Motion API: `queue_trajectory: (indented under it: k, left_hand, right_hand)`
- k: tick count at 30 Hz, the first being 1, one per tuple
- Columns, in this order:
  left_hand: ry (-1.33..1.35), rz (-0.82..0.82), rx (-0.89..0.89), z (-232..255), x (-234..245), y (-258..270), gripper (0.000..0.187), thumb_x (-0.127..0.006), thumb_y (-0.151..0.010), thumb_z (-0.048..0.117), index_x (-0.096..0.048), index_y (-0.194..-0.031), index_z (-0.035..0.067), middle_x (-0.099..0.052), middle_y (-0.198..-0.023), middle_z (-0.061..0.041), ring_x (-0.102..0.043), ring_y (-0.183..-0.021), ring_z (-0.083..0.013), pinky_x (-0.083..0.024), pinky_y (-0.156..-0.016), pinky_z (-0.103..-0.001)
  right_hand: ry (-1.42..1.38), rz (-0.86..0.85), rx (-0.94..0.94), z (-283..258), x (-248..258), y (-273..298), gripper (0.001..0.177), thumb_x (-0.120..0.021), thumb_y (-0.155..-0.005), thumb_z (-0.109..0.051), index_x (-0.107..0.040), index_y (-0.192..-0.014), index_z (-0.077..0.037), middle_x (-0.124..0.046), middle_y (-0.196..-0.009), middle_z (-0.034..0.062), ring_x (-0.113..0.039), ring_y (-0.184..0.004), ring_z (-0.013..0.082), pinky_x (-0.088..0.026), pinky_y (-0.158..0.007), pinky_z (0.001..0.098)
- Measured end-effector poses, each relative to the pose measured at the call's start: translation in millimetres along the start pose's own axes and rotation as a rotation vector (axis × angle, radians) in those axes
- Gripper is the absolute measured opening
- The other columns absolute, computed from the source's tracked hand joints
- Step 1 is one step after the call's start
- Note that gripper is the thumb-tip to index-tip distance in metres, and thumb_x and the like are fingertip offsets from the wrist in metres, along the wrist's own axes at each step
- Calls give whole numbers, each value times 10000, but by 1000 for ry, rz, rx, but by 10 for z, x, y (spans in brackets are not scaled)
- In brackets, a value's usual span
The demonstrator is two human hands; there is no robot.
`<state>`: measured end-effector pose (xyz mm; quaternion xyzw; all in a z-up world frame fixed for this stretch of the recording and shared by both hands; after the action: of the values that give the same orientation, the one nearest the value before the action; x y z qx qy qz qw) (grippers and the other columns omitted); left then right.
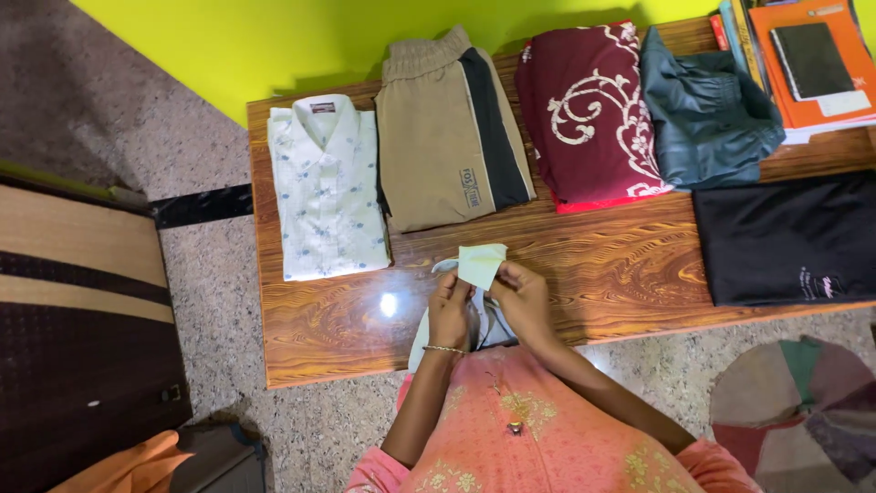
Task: Folding a white shirt on a wooden table.
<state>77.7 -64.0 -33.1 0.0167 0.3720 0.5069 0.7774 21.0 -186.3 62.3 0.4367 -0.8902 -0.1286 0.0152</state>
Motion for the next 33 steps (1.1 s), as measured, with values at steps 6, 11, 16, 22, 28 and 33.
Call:
queue_trajectory:
  k: [6,11,16,22,28,33]
  left_hand:
    - [-311,-51,-108,264,-79,75,205,-561,-1037,121,-694,-1137,0,-712,-1005,2,-626,-925,-77,-508,-836,-244]
    - [-643,-116,-278,664,-345,245,193,-558,-1056,145,-664,-1109,-8,-691,-978,-55,-620,-908,-122,-511,-826,-270]
    - [-788,-166,-369,853,-560,387,190,-513,-1067,147,-591,-1163,3,-661,-1002,-116,-626,-903,-188,-507,-823,-310]
    - [-806,-131,-327,889,-550,412,201,-479,-1045,135,-537,-1203,25,-641,-982,-130,-621,-851,-227,-507,-775,-358]
    - [-808,-95,-311,742,-361,200,161,-489,-1054,141,-550,-1143,22,-636,-928,-96,-609,-804,-180,-507,-730,-345]
    - [-582,34,-169,388,120,-190,171,-559,-1056,186,-593,-1106,26,-648,-917,-51,-601,-806,-121,-516,-733,-286]
  right_hand:
    - [-305,-25,-341,556,117,-98,227,-621,-932,-37,-726,-1122,31,-753,-1071,97,-710,-940,161,-584,-836,328]
    - [-523,-65,-606,896,109,-70,286,-582,-922,-25,-644,-1200,4,-735,-1122,104,-715,-976,180,-580,-869,353]
    - [-537,-91,-622,868,87,-48,283,-599,-925,-37,-655,-1201,-14,-738,-1103,74,-699,-966,151,-567,-853,315]
    - [-433,-111,-525,902,56,-35,240,-647,-924,-44,-703,-1146,25,-762,-1035,89,-691,-878,148,-559,-795,293]
    - [-190,-123,-334,773,8,-106,238,-700,-933,-63,-747,-1152,18,-754,-990,63,-640,-818,112,-522,-754,279]
    - [36,-199,-145,466,-106,-187,312,-731,-897,-56,-698,-1203,-4,-740,-1043,41,-646,-927,112,-504,-834,279]
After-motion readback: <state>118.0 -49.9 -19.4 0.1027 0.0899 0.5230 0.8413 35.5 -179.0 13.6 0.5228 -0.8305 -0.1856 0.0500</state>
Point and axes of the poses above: each hand's wrist, its own y-axis away from the middle knuckle, its own x-axis out of the back of the hand, z = x × y, the point moved 10 cm from there along -y, towards the middle knuckle
